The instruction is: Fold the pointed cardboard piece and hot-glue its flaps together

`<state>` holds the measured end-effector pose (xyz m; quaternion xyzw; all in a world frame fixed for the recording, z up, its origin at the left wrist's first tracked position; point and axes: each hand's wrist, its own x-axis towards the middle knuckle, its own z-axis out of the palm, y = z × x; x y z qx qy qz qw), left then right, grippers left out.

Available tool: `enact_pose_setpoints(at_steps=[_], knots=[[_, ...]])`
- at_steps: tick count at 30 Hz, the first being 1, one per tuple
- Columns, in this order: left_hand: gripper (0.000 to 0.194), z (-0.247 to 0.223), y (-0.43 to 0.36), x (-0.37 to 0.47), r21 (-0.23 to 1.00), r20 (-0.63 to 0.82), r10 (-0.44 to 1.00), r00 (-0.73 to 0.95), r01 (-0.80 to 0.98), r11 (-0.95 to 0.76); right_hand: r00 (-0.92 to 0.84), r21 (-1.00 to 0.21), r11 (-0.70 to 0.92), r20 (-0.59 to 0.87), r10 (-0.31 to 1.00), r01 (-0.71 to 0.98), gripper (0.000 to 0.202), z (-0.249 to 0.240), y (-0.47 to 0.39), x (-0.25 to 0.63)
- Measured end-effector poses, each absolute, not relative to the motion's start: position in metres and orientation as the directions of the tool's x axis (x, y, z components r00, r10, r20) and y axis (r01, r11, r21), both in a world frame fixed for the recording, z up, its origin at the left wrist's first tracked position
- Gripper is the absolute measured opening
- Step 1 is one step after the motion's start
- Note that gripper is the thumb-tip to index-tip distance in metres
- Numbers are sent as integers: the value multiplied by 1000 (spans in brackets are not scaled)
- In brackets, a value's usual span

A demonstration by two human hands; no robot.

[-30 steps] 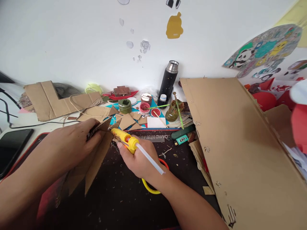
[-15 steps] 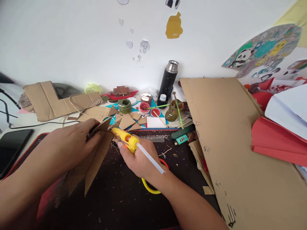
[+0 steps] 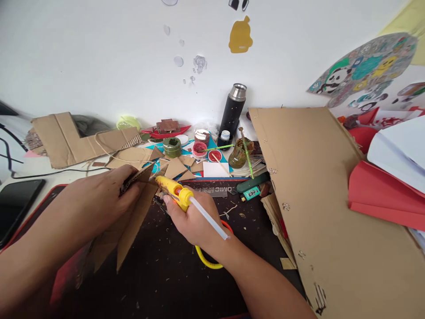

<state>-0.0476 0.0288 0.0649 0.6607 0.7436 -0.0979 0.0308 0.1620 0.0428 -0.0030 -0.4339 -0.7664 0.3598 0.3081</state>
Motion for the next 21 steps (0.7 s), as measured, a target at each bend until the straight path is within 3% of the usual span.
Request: enact_pose_setpoints(at_steps=[21], knots=[[27, 65, 29, -48, -120, -186, 974, -130, 987, 109, -404, -836, 318, 128, 906, 448, 36, 0, 42, 162]])
